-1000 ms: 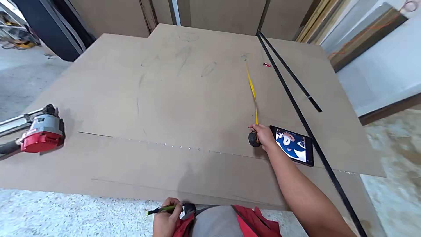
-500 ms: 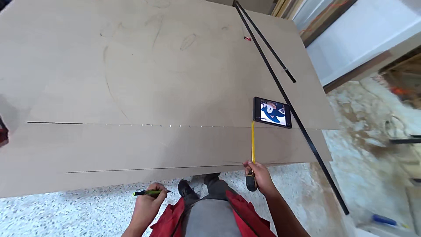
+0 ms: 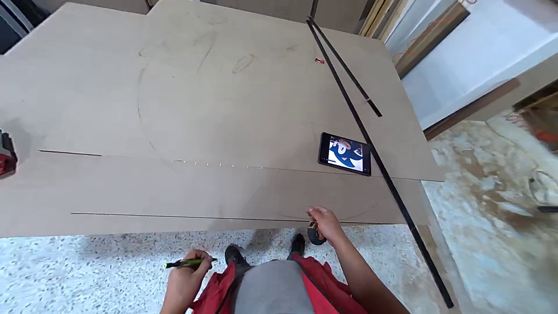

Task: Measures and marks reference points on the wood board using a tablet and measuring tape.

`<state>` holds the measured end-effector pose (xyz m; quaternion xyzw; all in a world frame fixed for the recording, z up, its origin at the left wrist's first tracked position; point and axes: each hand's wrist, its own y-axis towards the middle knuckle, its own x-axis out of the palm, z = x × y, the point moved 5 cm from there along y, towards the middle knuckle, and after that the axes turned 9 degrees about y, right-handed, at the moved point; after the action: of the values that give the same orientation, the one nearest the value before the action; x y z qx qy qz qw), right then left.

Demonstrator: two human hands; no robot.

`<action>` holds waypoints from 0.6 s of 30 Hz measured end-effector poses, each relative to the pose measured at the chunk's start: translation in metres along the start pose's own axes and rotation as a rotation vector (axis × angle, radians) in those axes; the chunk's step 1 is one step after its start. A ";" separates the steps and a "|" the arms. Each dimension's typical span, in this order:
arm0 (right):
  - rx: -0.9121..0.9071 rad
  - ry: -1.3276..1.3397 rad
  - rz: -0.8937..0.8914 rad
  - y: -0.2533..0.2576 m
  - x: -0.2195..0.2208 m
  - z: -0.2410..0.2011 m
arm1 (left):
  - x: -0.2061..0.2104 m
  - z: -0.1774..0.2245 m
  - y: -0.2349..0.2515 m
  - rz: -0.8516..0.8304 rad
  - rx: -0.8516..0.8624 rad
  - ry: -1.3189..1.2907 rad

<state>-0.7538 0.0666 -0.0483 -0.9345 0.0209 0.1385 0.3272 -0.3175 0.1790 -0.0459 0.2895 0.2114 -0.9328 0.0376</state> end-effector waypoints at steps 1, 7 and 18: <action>0.004 -0.013 0.007 0.005 -0.014 0.001 | 0.013 0.006 -0.010 -0.003 -0.023 -0.016; 0.014 0.084 0.167 0.056 -0.118 0.029 | 0.095 0.054 -0.040 -0.041 0.002 -0.008; -0.234 0.016 0.270 0.101 -0.153 -0.010 | 0.133 0.074 -0.108 0.099 -0.118 -0.081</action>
<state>-0.9117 -0.0263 -0.0604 -0.9560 0.1327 0.1751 0.1945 -0.4873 0.2527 -0.0242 0.2587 0.2496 -0.9267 0.1094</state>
